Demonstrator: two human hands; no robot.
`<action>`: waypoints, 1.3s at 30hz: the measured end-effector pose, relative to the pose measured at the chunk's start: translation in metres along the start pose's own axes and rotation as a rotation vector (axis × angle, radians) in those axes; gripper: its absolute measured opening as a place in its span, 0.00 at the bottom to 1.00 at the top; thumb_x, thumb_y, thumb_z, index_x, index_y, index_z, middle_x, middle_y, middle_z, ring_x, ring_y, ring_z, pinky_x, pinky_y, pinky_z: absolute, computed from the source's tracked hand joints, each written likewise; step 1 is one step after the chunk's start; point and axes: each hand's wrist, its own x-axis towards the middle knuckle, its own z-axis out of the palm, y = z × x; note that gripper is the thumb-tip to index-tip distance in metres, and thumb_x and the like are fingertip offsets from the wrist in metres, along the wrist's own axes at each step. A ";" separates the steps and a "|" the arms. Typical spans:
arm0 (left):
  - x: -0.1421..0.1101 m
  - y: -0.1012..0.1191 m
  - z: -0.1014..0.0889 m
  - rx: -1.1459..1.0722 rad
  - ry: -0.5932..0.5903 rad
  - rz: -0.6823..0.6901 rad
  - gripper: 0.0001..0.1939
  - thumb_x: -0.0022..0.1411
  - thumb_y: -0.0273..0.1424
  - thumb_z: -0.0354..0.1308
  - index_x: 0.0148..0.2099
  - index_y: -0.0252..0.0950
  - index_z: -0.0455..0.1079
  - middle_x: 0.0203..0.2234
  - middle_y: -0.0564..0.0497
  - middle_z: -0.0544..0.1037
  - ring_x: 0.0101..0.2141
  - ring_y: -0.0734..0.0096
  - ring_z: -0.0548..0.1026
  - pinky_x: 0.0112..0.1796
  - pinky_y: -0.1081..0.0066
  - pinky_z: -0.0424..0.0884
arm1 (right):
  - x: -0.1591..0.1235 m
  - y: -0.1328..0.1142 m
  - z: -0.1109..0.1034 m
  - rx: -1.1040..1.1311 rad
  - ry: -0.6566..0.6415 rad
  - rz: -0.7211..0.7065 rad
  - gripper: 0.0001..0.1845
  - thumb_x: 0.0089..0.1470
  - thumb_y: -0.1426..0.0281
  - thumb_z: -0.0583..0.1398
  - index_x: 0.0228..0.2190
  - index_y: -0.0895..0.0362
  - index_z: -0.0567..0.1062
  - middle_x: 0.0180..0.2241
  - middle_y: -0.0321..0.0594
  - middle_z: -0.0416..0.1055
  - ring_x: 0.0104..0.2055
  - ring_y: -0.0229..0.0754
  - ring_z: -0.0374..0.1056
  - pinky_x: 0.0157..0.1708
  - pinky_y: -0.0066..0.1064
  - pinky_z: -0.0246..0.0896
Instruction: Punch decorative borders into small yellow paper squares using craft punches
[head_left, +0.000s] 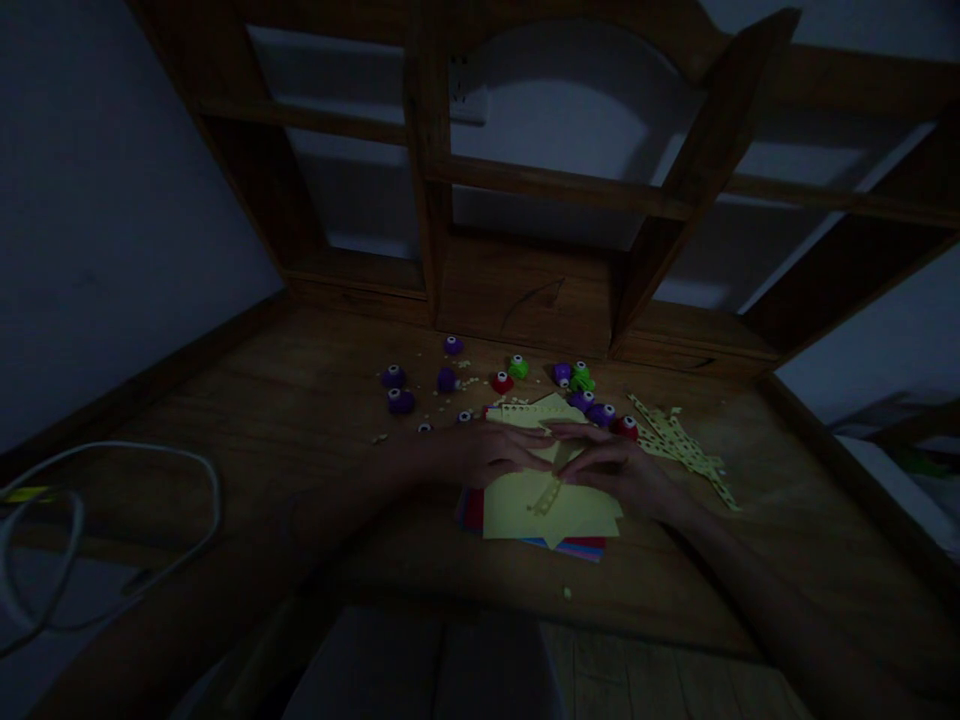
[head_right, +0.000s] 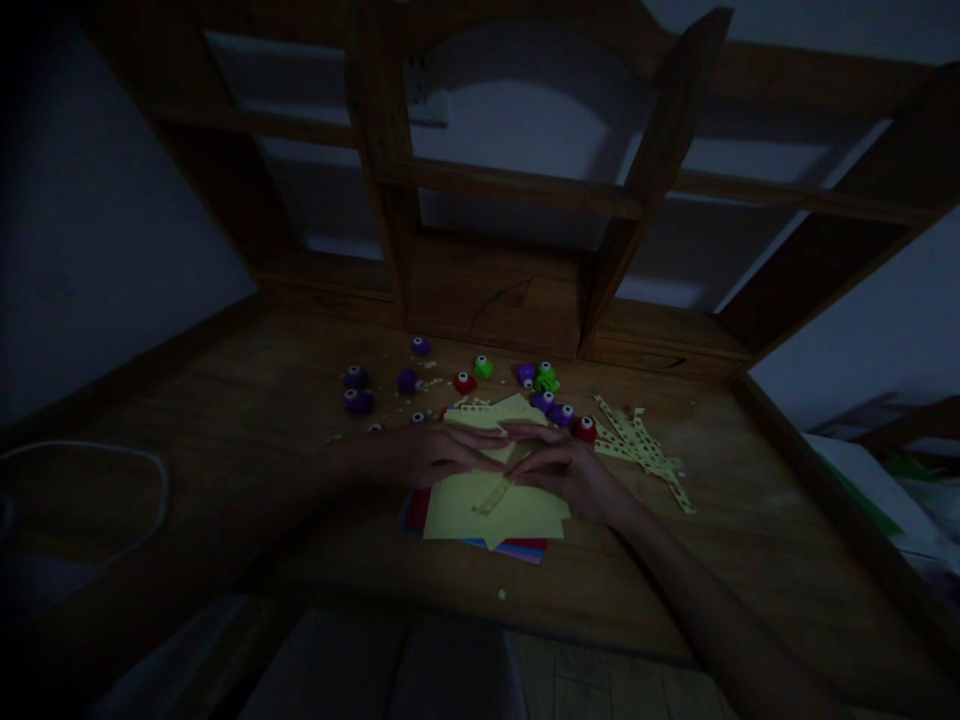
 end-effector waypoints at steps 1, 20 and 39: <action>-0.001 0.002 -0.001 0.023 -0.013 0.011 0.25 0.64 0.21 0.45 0.60 0.45 0.61 0.62 0.55 0.57 0.62 0.72 0.54 0.60 0.68 0.53 | 0.000 0.000 0.000 -0.006 0.002 -0.003 0.06 0.51 0.67 0.64 0.33 0.49 0.81 0.56 0.38 0.64 0.58 0.47 0.59 0.58 0.44 0.53; 0.000 0.005 0.012 0.414 0.095 0.049 0.23 0.57 0.26 0.52 0.55 0.45 0.68 0.58 0.52 0.65 0.56 0.64 0.65 0.54 0.64 0.64 | 0.000 -0.003 -0.001 -0.055 -0.034 0.006 0.06 0.52 0.65 0.63 0.32 0.50 0.80 0.51 0.39 0.66 0.54 0.46 0.62 0.55 0.43 0.58; 0.002 0.002 0.011 0.222 0.126 0.013 0.26 0.55 0.22 0.50 0.56 0.39 0.68 0.56 0.50 0.67 0.56 0.70 0.66 0.55 0.70 0.63 | 0.001 -0.005 -0.009 -0.003 -0.088 0.019 0.10 0.52 0.65 0.63 0.38 0.50 0.78 0.54 0.39 0.64 0.58 0.46 0.59 0.58 0.43 0.54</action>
